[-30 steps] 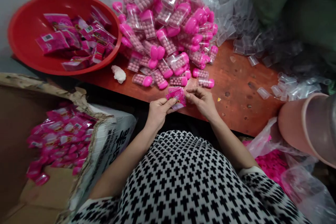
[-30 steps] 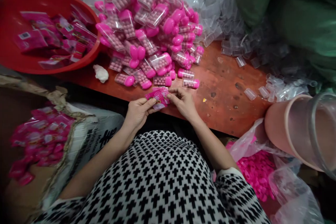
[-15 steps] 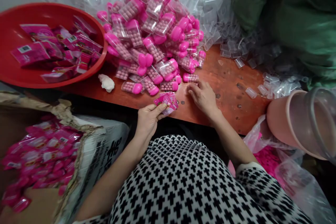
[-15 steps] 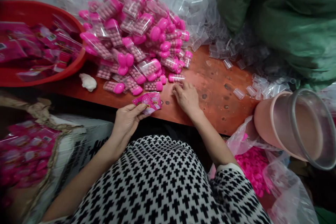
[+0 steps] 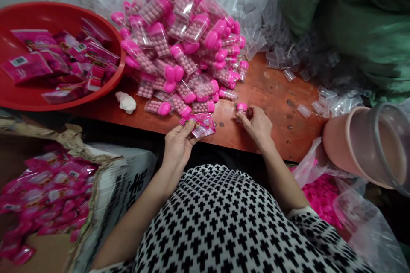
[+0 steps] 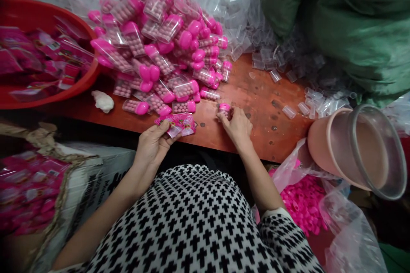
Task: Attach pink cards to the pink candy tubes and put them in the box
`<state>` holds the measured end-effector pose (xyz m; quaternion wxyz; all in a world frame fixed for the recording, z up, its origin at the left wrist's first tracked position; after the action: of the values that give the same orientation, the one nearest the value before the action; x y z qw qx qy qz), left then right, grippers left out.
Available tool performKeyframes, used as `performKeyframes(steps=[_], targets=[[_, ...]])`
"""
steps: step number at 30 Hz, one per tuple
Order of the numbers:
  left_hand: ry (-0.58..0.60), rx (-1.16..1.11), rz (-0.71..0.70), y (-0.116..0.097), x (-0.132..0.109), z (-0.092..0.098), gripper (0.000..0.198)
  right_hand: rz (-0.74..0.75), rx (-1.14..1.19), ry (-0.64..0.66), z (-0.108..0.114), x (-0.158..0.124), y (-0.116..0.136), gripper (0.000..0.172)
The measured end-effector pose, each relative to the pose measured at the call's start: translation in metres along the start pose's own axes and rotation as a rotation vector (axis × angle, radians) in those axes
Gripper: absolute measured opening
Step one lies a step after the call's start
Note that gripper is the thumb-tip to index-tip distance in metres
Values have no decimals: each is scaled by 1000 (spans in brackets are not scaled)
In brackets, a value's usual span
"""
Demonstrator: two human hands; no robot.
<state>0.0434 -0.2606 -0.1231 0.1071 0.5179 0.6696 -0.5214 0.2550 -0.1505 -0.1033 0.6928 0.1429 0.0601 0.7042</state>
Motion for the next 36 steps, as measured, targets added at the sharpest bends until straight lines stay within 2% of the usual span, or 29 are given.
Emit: performKeyframes(steps=[2,4,7,9,12,15,18,26,36], targets=[[-11,-18,1,-2,0,1,35,-37,-31,42,-2,2,4,49],[-30,-35,10,-3,0,1,30,-83,63,64,-3,4,3,41],[-61,-75,63,-3,-2,-3,22,-181,503,132,-1,-4,4,34],[-68,-106,103,-2,-4,-7,19,-228,834,248,4,-18,13,37],[-65,-170,137,0,-5,-11,17,-239,1077,436,11,-47,35,39],[-53,-248,135,1,-7,-12,16,-221,1117,501,12,-70,53,40],[-64,-290,138,0,-8,-11,15,-198,1111,460,6,-79,60,39],[-28,-274,130,7,-5,-9,24,-154,1083,390,-5,-80,61,36],[-5,-208,87,7,-9,-14,30,-215,1147,436,-10,-81,70,40]])
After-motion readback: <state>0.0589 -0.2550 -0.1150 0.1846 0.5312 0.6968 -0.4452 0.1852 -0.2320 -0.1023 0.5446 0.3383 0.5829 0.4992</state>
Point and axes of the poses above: each hand's wrist, its own x-axis towards the middle knuckle, its own z-axis out of the back of the hand, y = z × x, the point moved 1 cm from there along x, towards the middle knuckle, and after that the axes turned 11 degrees about -y, right-handed, at the moved point
